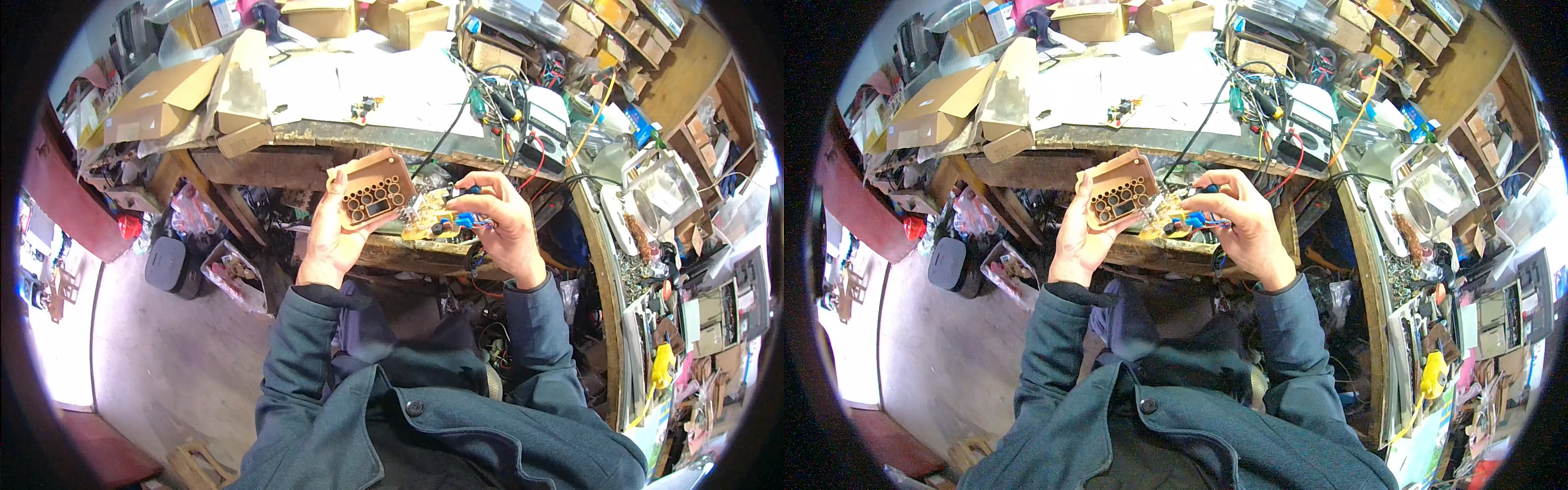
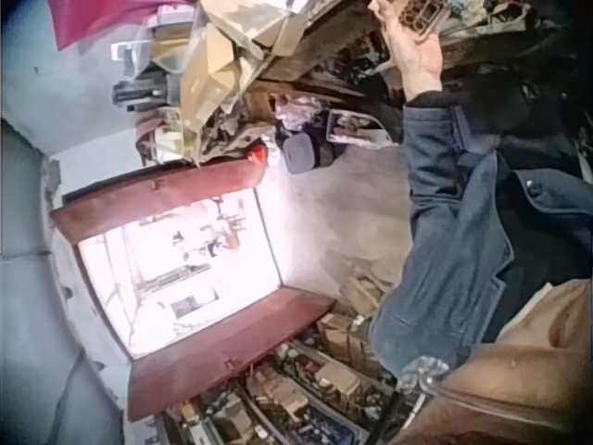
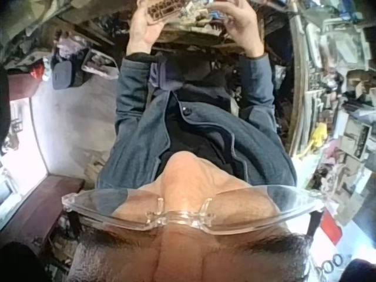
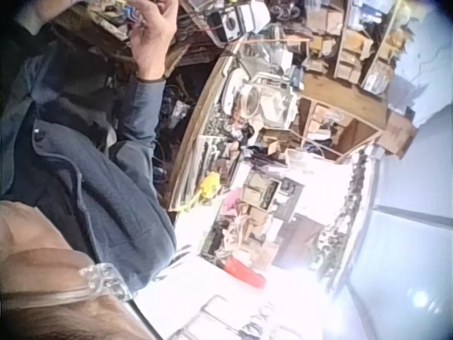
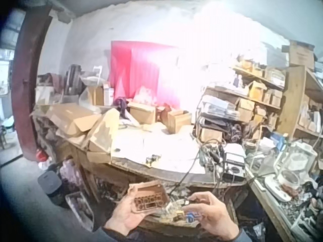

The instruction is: The person uses a soldering iron and multimeter probes to work on a green circuit board, then places the board into a brown plastic housing and secures it with a black strap. The person handles wires and connectors throughout the process.

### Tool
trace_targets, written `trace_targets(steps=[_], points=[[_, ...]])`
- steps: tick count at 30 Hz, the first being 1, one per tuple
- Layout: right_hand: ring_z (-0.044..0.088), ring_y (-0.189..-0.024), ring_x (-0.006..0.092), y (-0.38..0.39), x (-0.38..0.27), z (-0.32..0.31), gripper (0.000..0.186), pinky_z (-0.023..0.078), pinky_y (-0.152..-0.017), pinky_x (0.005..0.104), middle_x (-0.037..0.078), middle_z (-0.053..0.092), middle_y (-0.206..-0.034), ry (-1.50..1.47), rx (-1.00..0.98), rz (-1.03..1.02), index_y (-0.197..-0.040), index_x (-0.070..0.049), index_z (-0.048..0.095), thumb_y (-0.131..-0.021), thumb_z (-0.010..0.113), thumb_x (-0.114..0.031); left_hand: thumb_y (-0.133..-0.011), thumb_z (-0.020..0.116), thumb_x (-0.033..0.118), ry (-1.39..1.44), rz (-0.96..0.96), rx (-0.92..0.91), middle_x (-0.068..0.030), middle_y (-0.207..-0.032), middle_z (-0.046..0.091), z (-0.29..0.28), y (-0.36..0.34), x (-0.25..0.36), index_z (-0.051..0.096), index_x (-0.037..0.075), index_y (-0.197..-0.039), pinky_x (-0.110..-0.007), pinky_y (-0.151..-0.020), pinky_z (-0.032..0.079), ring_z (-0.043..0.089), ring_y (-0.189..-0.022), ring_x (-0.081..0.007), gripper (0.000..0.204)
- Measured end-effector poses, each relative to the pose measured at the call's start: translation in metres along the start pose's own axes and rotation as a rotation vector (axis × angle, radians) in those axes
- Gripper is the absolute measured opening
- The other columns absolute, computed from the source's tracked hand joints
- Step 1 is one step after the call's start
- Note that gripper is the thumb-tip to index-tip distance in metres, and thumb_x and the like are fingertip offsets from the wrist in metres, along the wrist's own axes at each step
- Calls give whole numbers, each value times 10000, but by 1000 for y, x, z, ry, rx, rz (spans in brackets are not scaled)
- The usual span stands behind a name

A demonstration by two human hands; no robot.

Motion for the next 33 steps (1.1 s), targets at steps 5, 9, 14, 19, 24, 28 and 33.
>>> trace_targets(steps=[5, 9, 14, 19, 24, 28, 33], points=[[697, -1070, 287, 3, 1, 0, 408, 569, -919, 369, 131, 692, -1160, -179, 76, 69, -1118, -64, 695, -769, 759, 139, -1070, 596, 468, -15, 37, -47, -139, -1432, 626, 14, 8, 2, 503, 90, -1502, -572, -1032, 579, 652, -1275, -336, 581], [707, -1090, 308, -3, -10, -4, 317, 580, -914, 372, 142, 705, -1203, -35, 9, -49, -1093, -64, 703, -813, 768, 71, -1068, 612, 440, -60, 80, -45, -113, -1422, 636, 20, 14, 4, 515, 105, -1513, -556, -1025, 584, 658, -1268, -319, 565], [711, -1102, 309, 0, -11, -4, 294, 583, -920, 376, 153, 706, -1236, -30, 37, -63, -1085, -61, 727, -821, 739, 69, -1054, 634, 429, -175, 140, -120, -118, -1485, 587, 33, 21, 7, 431, 80, -1577, -540, -1072, 552, 622, -1323, -302, 661], [706, -1096, 286, 3, -8, -8, 239, 579, -913, 356, 166, 697, -1255, -20, 41, -119, -1099, -51, 707, -873, 731, 24, -1046, 660, 394, -207, 221, -118, -153, -1481, 588, 37, 23, 7, 421, 48, -1574, -517, -1075, 562, 633, -1314, -301, 675], [691, -1095, 213, 18, 8, 3, 264, 569, -900, 321, 145, 699, -1265, -287, 167, 54, -1137, -55, 617, -913, 743, 4, -1044, 673, 354, -166, 260, -127, -167, -1456, 613, 42, 25, 5, 428, 30, -1566, -488, -1108, 545, 642, -1308, -303, 661], [686, -1094, 203, 19, 9, 3, 267, 565, -896, 316, 141, 700, -1265, -277, 162, 77, -1130, -58, 600, -919, 758, -11, -1043, 682, 322, -159, 255, -110, -142, -1426, 632, 39, 26, 6, 461, 40, -1545, -464, -1085, 561, 656, -1279, -272, 617], [691, -1113, 243, 16, 5, 1, 240, 561, -928, 345, 156, 707, -1250, -237, 121, 43, -1107, -54, 626, -920, 775, -65, -1042, 693, 284, -155, 231, -82, -99, -1350, 674, 38, 26, 6, 528, 58, -1497, -393, -1020, 602, 697, -1191, -212, 534]])
Point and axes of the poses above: each hand's wrist, its own y-axis away from the middle knuckle, its own z-axis out of the palm, x = y × z, the point moved 4 cm from there along -y, towards the middle knuckle
